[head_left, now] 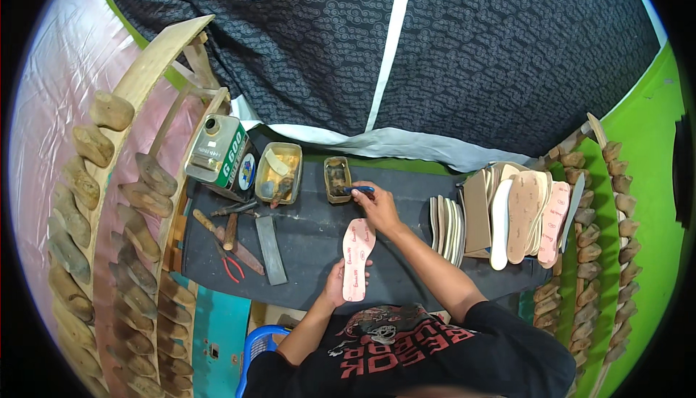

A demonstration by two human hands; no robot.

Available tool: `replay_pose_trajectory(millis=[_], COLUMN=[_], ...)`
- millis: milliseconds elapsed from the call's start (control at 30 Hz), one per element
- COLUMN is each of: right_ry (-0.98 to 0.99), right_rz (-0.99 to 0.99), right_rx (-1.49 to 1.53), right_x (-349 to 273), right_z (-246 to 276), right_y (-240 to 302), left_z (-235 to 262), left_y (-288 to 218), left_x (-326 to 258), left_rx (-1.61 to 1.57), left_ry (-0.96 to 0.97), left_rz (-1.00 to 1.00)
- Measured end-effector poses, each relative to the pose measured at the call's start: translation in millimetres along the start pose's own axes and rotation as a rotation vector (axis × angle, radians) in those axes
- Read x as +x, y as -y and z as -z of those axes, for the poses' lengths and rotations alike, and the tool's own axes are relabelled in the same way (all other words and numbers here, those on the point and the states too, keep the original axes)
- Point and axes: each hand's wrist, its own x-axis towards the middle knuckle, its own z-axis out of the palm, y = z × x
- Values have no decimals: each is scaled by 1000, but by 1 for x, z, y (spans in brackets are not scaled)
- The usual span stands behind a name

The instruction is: Applying adhesive to shoe insole components using a brush and sorting them.

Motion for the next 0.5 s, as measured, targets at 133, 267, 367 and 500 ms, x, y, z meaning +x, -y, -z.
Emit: replay_pose_trajectory(millis=[133, 267, 367, 500], right_ry=[-3, 47, 83, 90], right_rz=[37, -40, -47, 41], right_rx=[39, -29, -35, 36], right_x=[-6, -10, -13, -16], right_z=[4, 12, 16, 15], right_y=[5, 15, 22, 13], left_z=[-2, -5, -4, -6], left_y=[0, 0, 0, 5], left_x=[2, 4, 3, -1], left_rx=[21, 103, 104, 141], left_ry=[9, 27, 25, 14], left_rz=[25, 43, 25, 28])
